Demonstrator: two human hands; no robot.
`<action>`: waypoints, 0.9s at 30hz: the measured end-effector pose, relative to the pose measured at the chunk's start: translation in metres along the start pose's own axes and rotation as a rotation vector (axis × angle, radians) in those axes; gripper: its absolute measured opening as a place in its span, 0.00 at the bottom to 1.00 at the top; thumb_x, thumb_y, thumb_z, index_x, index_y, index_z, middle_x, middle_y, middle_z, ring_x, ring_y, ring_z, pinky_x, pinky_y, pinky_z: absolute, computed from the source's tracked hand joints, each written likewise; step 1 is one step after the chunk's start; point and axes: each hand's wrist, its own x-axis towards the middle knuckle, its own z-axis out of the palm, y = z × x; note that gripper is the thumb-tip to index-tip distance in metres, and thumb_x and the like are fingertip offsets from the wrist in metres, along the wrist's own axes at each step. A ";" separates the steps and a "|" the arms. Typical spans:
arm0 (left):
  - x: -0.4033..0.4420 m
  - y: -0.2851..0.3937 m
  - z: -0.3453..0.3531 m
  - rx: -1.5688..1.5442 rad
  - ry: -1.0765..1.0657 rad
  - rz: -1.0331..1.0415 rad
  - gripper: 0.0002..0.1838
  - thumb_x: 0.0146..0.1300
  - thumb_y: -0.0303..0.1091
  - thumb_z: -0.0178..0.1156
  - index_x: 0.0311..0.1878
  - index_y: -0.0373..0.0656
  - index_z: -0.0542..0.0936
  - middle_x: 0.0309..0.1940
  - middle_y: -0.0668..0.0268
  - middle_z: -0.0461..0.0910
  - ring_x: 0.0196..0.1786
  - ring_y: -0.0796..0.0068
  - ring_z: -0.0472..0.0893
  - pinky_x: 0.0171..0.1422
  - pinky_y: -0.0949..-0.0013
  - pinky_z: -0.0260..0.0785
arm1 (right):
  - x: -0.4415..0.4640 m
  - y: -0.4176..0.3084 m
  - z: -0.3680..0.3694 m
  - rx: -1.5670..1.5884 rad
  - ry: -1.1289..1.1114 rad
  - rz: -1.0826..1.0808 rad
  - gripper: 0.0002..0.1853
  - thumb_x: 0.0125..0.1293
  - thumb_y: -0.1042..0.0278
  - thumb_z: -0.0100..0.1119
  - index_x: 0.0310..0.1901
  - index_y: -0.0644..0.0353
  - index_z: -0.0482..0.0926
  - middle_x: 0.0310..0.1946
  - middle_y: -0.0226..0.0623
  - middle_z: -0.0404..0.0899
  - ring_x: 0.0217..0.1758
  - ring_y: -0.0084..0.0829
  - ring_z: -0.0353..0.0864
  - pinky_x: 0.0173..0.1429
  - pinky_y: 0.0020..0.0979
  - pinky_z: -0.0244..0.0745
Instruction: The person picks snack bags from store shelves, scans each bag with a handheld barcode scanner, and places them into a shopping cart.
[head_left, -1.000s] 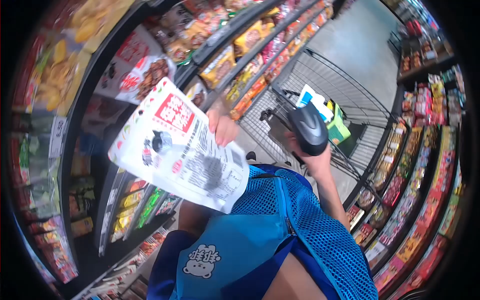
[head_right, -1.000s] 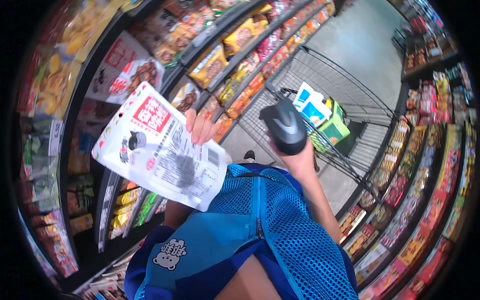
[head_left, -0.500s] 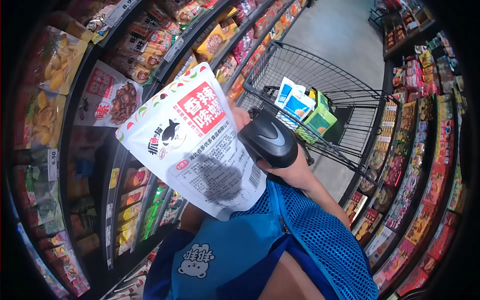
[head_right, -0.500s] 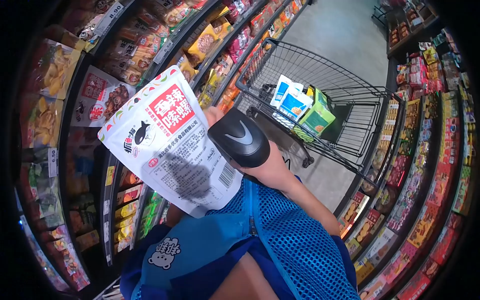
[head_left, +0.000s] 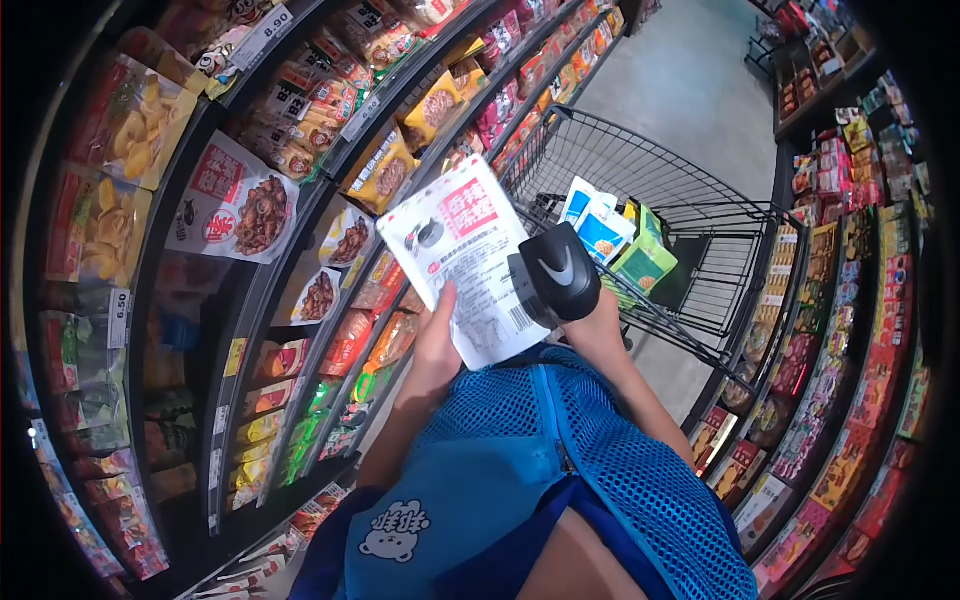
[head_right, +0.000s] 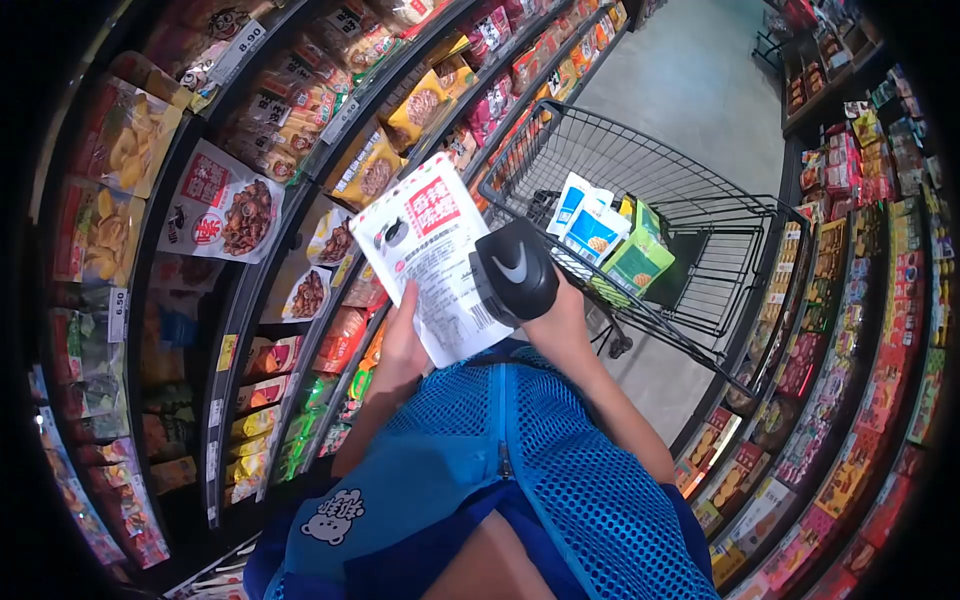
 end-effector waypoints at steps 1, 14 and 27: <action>0.013 0.000 0.001 0.043 0.011 0.046 0.25 0.75 0.37 0.51 0.70 0.36 0.62 0.66 0.58 0.69 0.66 0.65 0.71 0.69 0.61 0.65 | 0.002 0.005 -0.004 -0.016 0.029 -0.003 0.22 0.53 0.74 0.69 0.52 0.66 0.77 0.41 0.43 0.85 0.45 0.30 0.85 0.51 0.30 0.76; 0.156 0.059 -0.012 0.172 -0.053 0.373 0.25 0.69 0.35 0.61 0.65 0.34 0.68 0.58 0.59 0.76 0.58 0.67 0.78 0.63 0.64 0.71 | -0.014 0.142 -0.070 0.097 0.149 0.409 0.06 0.47 0.81 0.60 0.30 0.70 0.79 0.22 0.37 0.80 0.22 0.25 0.80 0.28 0.27 0.76; 0.174 0.066 -0.008 0.145 -0.146 0.385 0.25 0.63 0.28 0.66 0.62 0.37 0.72 0.55 0.62 0.78 0.56 0.72 0.77 0.61 0.67 0.70 | 0.033 -0.011 -0.005 0.273 -0.237 0.230 0.06 0.56 0.79 0.63 0.35 0.68 0.78 0.26 0.35 0.82 0.24 0.24 0.82 0.24 0.25 0.74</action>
